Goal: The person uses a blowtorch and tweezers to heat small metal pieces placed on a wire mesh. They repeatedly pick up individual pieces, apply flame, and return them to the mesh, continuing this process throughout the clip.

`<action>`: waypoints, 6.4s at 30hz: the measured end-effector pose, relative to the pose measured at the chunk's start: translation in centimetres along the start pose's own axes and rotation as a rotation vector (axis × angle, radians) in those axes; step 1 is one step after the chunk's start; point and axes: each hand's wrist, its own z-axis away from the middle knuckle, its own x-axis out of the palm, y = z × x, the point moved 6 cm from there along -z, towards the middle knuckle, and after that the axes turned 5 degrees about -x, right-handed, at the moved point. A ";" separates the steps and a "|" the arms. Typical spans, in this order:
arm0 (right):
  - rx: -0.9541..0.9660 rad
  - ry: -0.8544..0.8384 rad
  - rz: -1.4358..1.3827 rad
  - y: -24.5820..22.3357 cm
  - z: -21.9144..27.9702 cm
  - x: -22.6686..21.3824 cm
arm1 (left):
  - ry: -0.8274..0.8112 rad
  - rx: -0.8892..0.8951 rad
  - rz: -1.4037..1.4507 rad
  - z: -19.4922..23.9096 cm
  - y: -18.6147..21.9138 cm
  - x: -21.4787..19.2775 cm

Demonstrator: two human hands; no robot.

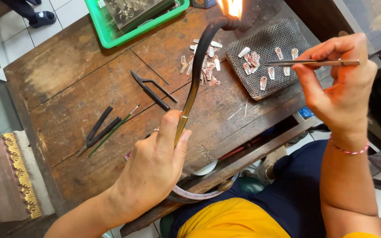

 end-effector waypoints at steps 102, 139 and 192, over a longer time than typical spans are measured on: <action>-0.095 0.274 0.527 -3.3 1.8 6.7 | 0.044 0.100 -0.014 0.0 0.9 -0.3; -0.014 0.065 -0.041 -8.9 3.6 13.6 | 0.074 0.084 -0.014 0.0 1.3 -1.5; 0.087 0.534 -0.250 3.9 6.7 0.2 | -0.169 0.105 -0.142 0.8 0.3 2.7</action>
